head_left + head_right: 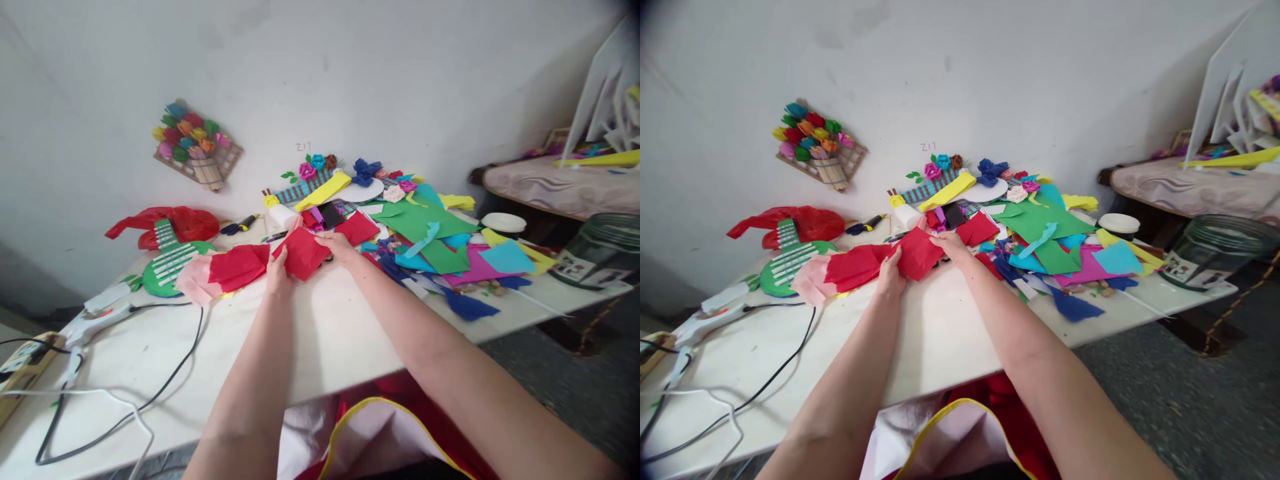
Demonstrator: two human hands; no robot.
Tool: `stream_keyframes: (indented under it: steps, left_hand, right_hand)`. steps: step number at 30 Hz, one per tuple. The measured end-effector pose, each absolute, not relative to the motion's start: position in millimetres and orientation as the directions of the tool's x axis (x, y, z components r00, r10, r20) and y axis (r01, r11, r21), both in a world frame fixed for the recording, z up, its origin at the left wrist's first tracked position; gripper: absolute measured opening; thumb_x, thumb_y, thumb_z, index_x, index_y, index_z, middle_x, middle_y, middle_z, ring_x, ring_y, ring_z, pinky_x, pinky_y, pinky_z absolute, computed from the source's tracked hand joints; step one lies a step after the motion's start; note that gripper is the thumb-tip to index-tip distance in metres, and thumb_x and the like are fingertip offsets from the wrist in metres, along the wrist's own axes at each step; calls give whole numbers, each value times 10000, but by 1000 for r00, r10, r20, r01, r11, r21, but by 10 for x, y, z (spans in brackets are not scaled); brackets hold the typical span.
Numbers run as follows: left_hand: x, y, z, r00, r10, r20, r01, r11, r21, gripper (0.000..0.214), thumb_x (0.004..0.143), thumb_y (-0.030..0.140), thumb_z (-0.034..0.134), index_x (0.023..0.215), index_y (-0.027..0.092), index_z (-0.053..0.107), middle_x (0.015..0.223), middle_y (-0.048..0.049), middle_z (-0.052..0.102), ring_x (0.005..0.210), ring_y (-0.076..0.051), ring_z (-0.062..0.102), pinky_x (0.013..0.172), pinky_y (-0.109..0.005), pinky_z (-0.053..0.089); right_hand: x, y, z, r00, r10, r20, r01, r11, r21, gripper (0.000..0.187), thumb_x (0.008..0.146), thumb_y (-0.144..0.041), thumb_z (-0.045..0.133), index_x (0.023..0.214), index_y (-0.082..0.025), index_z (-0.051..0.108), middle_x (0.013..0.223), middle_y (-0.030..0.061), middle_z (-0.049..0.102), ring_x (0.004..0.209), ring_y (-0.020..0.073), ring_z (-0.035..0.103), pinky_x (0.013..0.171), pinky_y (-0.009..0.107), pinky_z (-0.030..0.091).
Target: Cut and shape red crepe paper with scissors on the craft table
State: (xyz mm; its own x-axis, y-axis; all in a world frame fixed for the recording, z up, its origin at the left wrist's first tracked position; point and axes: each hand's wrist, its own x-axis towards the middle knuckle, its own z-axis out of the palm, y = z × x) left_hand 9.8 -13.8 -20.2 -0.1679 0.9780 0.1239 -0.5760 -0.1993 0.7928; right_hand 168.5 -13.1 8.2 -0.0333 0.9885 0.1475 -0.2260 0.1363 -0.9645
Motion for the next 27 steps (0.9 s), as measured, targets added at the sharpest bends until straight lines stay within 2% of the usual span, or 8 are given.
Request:
stream_keyframes:
  steps: [4,6,8,12,14,16,22,27]
  left_hand:
    - [75,-145,-189,-154,980,123,-576,-190,795,285,599,270,712,849,177,613,825,-44,671,814,-191,633,783,-342,497]
    - [71,-163,-172,-119,982,147,-577,-188,795,307,599,264,711,879,176,621,834,-49,672,819,-197,631,791,-345,495]
    - [71,-184,-152,-93,980,174,-580,-195,791,372,600,258,708,955,192,617,885,-54,670,847,-199,626,802,-344,490]
    - [78,-216,-122,-87,978,192,-566,-207,798,443,607,257,702,1037,224,596,952,-55,662,885,-194,617,817,-336,482]
    - [82,-227,-114,-86,978,189,-563,-204,801,421,601,265,708,1008,217,608,923,-54,668,876,-193,620,818,-333,481]
    - [85,-234,-110,-83,981,176,-569,-192,799,378,592,278,719,948,193,624,881,-58,674,854,-196,625,815,-333,482]
    - [69,-214,-128,-114,984,136,-580,-177,795,305,584,322,728,802,136,625,765,-67,673,776,-196,639,790,-346,487]
    - [50,-197,-132,-122,983,136,-588,-182,788,286,583,305,729,787,132,627,738,-61,672,762,-194,638,798,-359,480]
  right_hand:
    - [1671,-132,96,-96,995,33,-275,5,-962,488,696,-601,492,748,-134,627,486,10,580,390,111,478,398,228,374]
    - [1658,-152,115,-148,989,-1,-281,-43,-959,572,735,-643,391,800,-129,635,533,32,608,394,116,484,407,240,386]
    - [1650,-168,120,-170,985,-5,-282,-54,-958,586,748,-644,365,833,-132,637,558,35,619,392,112,481,412,240,387]
    - [1646,-155,60,-148,987,61,-287,16,-958,457,689,-575,521,768,-141,639,533,5,604,428,112,506,457,239,409]
    - [1644,-133,15,-115,985,130,-270,96,-958,340,607,-463,653,697,-136,634,535,-8,604,488,115,539,519,242,431]
    - [1640,-117,-18,-92,982,164,-239,138,-961,270,547,-367,709,644,-128,629,536,-15,605,534,115,556,569,243,437]
    - [1648,-120,-46,-129,982,139,-191,113,-975,189,560,-282,691,635,-118,637,602,11,645,577,119,574,587,238,435]
    - [1644,-123,-53,-143,981,128,-90,116,-989,167,571,-267,661,627,-114,624,564,-1,619,554,112,550,578,232,418]
